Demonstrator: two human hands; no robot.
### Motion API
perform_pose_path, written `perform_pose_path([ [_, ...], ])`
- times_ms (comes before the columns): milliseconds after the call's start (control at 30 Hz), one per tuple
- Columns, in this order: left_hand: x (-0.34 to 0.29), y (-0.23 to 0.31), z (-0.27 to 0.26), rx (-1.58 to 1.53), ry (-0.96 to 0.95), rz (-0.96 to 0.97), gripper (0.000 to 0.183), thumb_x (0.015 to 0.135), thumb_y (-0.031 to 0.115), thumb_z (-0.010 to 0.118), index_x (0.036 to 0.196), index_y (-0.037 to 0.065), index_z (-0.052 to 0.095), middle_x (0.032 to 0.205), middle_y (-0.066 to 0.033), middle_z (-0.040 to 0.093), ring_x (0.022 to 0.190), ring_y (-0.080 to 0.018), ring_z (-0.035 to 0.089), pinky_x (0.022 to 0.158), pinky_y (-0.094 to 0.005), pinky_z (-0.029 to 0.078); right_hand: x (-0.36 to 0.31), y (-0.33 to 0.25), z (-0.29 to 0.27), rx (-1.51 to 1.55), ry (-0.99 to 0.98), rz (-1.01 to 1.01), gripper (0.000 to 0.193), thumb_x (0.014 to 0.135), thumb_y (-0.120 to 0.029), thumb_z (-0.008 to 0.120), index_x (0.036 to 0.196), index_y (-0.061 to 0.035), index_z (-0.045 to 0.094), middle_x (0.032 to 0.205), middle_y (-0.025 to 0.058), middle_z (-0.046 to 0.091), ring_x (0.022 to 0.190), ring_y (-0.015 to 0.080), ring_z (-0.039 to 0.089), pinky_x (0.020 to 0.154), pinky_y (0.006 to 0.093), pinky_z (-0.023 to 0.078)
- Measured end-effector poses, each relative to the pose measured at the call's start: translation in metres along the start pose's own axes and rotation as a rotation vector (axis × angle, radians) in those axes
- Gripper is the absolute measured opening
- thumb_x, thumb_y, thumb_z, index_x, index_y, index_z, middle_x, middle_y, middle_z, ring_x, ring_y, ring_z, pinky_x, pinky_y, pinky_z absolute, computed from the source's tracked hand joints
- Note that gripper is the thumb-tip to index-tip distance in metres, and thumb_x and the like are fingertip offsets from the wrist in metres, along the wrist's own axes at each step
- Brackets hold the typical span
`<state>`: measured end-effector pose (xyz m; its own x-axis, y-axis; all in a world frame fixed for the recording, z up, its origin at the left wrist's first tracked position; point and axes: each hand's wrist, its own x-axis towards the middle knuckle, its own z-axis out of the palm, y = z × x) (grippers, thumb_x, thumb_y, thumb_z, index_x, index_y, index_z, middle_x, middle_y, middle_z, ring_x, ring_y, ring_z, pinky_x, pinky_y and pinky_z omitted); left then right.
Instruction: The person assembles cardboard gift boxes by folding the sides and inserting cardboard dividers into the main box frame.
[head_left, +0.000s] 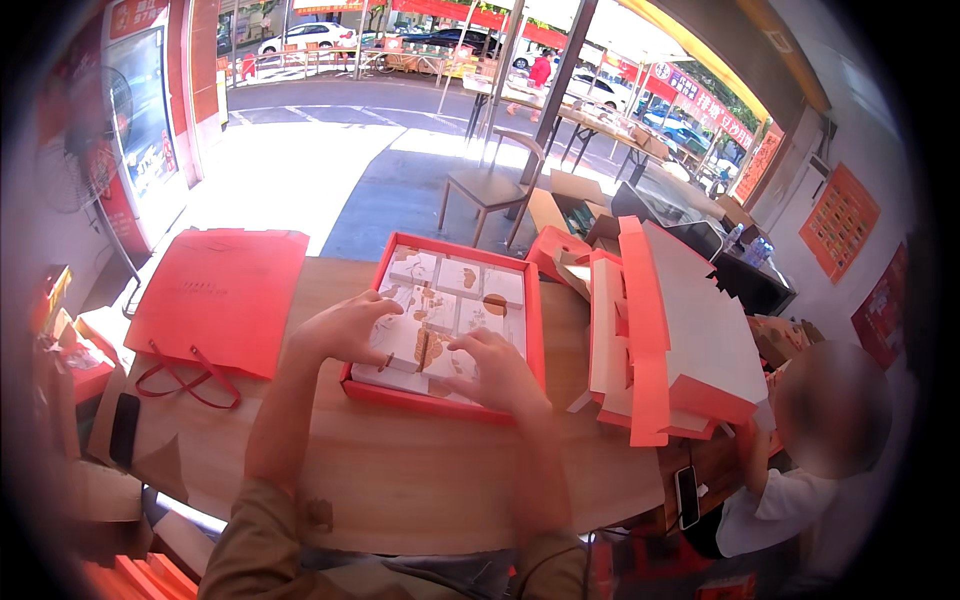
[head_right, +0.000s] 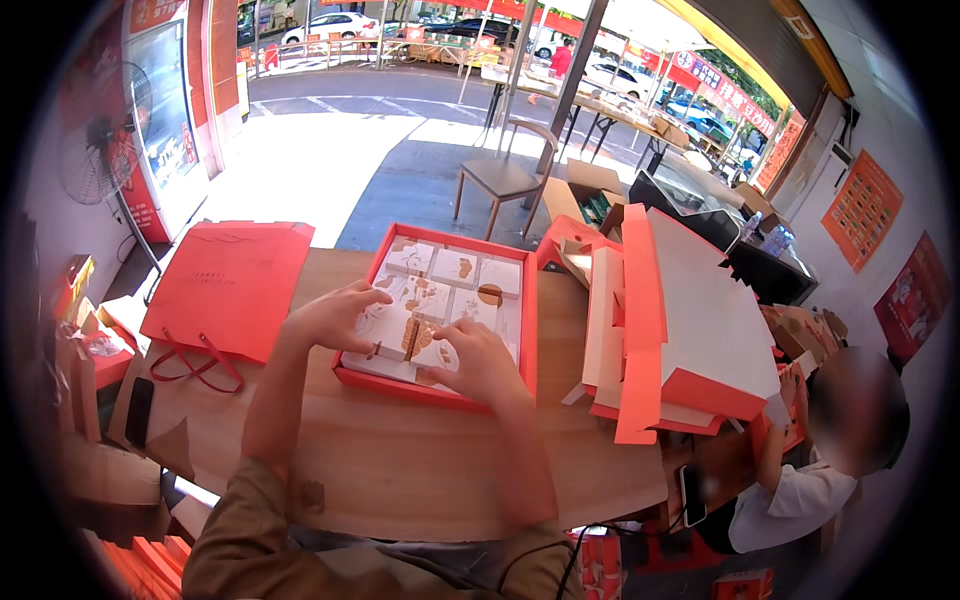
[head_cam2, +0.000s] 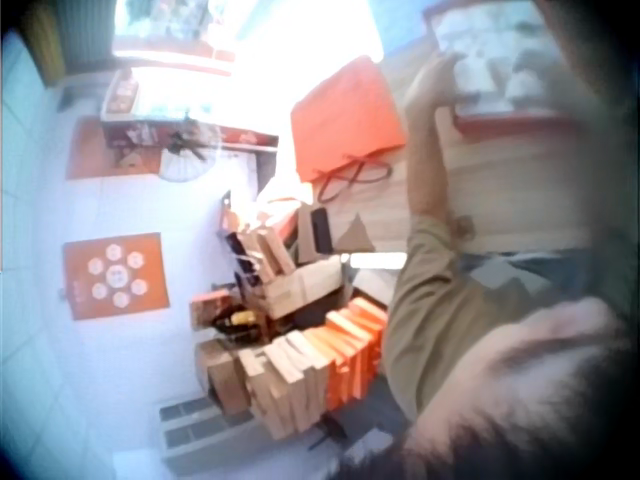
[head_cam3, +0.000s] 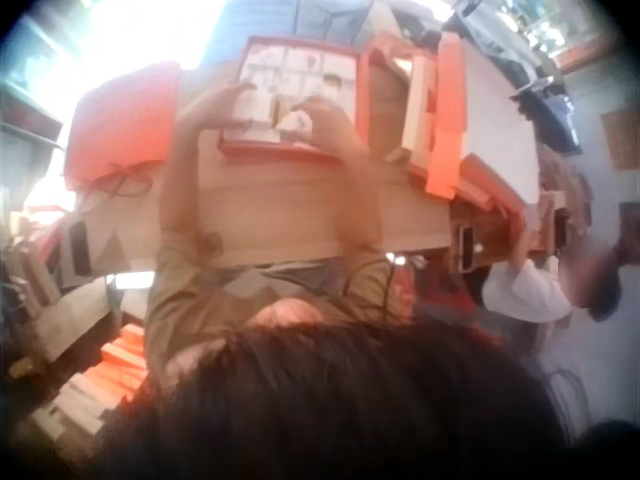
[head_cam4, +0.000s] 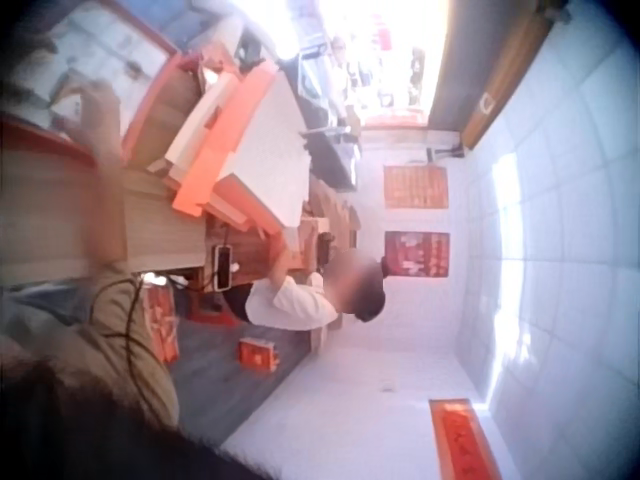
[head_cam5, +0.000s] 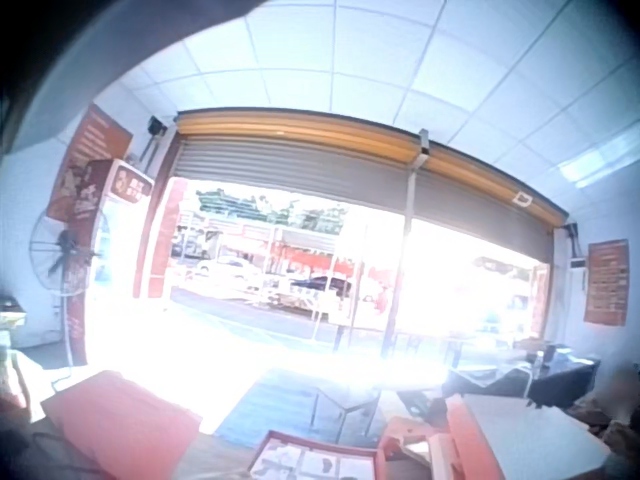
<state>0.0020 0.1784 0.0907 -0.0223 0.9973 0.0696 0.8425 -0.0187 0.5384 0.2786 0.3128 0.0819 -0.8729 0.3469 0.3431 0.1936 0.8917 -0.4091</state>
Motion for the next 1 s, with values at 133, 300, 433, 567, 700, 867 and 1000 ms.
perform_pose_path([
  [133,-0.002,0.000,-0.001,-0.011,0.006,0.003,0.084,0.068,0.030,0.086,0.144,0.006,0.059,0.139,-0.0207,0.059,0.129,-0.0357,0.060,0.108,-0.0427,0.051,0.007,-0.016,0.015,-0.020,-0.065,0.008,0.037,0.087,-0.035,0.080,0.113,-0.0090,0.075,0.113,0.0128,0.071,0.103,0.0312,0.070,0.088,0.0440,0.056],
  [300,0.000,0.002,-0.002,-0.031,0.013,0.003,0.086,0.066,0.030,0.087,0.144,0.006,0.059,0.141,-0.0195,0.057,0.129,-0.0363,0.059,0.108,-0.0433,0.050,0.013,-0.037,0.038,-0.060,-0.149,0.095,0.032,0.087,-0.034,0.079,0.110,-0.0113,0.076,0.096,0.0093,0.074,0.090,0.0303,0.072,0.080,0.0446,0.057],
  [433,0.000,0.004,-0.005,-0.037,0.034,0.019,0.085,0.067,0.029,0.086,0.143,0.005,0.059,0.141,-0.0199,0.056,0.129,-0.0363,0.059,0.107,-0.0432,0.051,0.011,-0.038,0.052,-0.156,-0.036,-0.021,0.030,0.086,-0.034,0.079,0.103,-0.0096,0.073,0.096,0.0082,0.073,0.086,0.0284,0.074,0.073,0.0434,0.059],
  [567,0.000,0.003,-0.005,-0.031,0.064,0.032,0.081,0.068,0.028,0.085,0.141,0.004,0.060,0.140,-0.0206,0.057,0.128,-0.0368,0.060,0.106,-0.0438,0.051,0.011,-0.036,0.062,-0.159,0.016,-0.088,0.027,0.086,-0.030,0.080,0.101,-0.0102,0.069,0.093,0.0075,0.070,0.085,0.0290,0.074,0.072,0.0437,0.059],
  [700,0.001,0.003,-0.006,-0.030,0.096,0.066,0.077,0.069,0.028,0.084,0.138,0.003,0.062,0.138,-0.0210,0.058,0.126,-0.0374,0.060,0.105,-0.0440,0.052,0.011,-0.034,0.064,-0.168,0.042,-0.147,0.021,0.087,-0.025,0.078,0.099,-0.0109,0.068,0.093,0.0069,0.069,0.084,0.0278,0.073,0.071,0.0428,0.059],
  [867,0.003,0.002,-0.005,-0.030,0.142,0.115,0.074,0.071,0.028,0.082,0.137,0.002,0.062,0.137,-0.0212,0.059,0.125,-0.0381,0.061,0.104,-0.0440,0.051,0.015,-0.034,0.065,-0.169,0.214,-0.277,0.018,0.082,-0.018,0.080,0.092,-0.0146,0.066,0.088,0.0039,0.064,0.074,0.0267,0.069,0.063,0.0402,0.056],
  [1000,0.006,-0.007,0.000,-0.067,0.187,0.172,0.071,0.074,0.028,0.081,0.138,0.002,0.062,0.136,-0.0209,0.059,0.125,-0.0378,0.061,0.104,-0.0445,0.051,0.017,-0.031,0.066,-0.162,0.294,-0.360,0.021,0.078,-0.015,0.081,0.093,-0.0159,0.066,0.091,0.0019,0.065,0.071,0.0257,0.066,0.061,0.0387,0.055],
])
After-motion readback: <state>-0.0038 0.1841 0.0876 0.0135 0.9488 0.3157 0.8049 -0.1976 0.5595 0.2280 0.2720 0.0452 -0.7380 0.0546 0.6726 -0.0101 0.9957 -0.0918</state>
